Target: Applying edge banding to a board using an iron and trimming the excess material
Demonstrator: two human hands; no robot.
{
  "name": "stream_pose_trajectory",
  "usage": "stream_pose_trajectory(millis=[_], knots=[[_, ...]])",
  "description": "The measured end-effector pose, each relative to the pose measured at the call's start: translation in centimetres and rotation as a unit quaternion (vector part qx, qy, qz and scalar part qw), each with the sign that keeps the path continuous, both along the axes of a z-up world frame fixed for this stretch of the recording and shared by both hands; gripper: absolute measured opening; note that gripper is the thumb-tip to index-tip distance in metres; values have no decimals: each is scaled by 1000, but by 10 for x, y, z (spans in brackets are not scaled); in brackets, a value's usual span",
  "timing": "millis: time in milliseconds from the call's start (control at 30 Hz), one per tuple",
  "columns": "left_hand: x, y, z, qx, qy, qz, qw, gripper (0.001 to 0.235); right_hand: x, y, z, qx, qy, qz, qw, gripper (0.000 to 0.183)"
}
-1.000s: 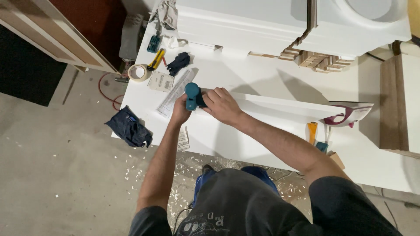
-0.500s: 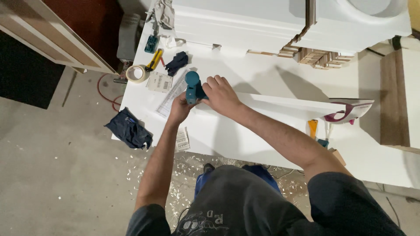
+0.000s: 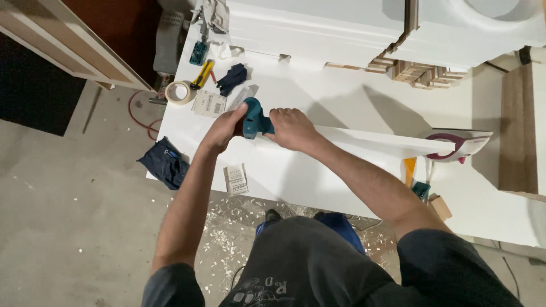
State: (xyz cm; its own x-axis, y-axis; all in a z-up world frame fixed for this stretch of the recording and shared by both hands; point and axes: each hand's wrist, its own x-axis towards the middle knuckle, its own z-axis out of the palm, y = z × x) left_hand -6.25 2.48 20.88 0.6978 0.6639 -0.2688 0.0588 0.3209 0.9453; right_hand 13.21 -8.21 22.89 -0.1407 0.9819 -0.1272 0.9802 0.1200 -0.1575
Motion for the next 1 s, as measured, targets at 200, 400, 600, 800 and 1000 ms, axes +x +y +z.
stream_pose_trajectory(millis=[200, 400, 600, 800, 1000], knots=[[18, 19, -17, 50, 110, -5, 993, 93, -1, -1, -5, 26, 1, -7, 1000, 40], [16, 8, -11, 41, 125, 34, 991, 93, -1, -2, -3, 69, 0, -1, 998, 34], [-8, -32, -6, -3, 56, 55, 997, 116, -7, -14, 51, -32, 72, -43, 996, 76], [-105, -69, 21, 188, 199, 63, 960, 107, 2, -17, 44, -11, 194, -57, 979, 54], [-122, -114, -57, 50, -82, 136, 986, 90, 7, -2, 22, -86, 87, -57, 991, 46]])
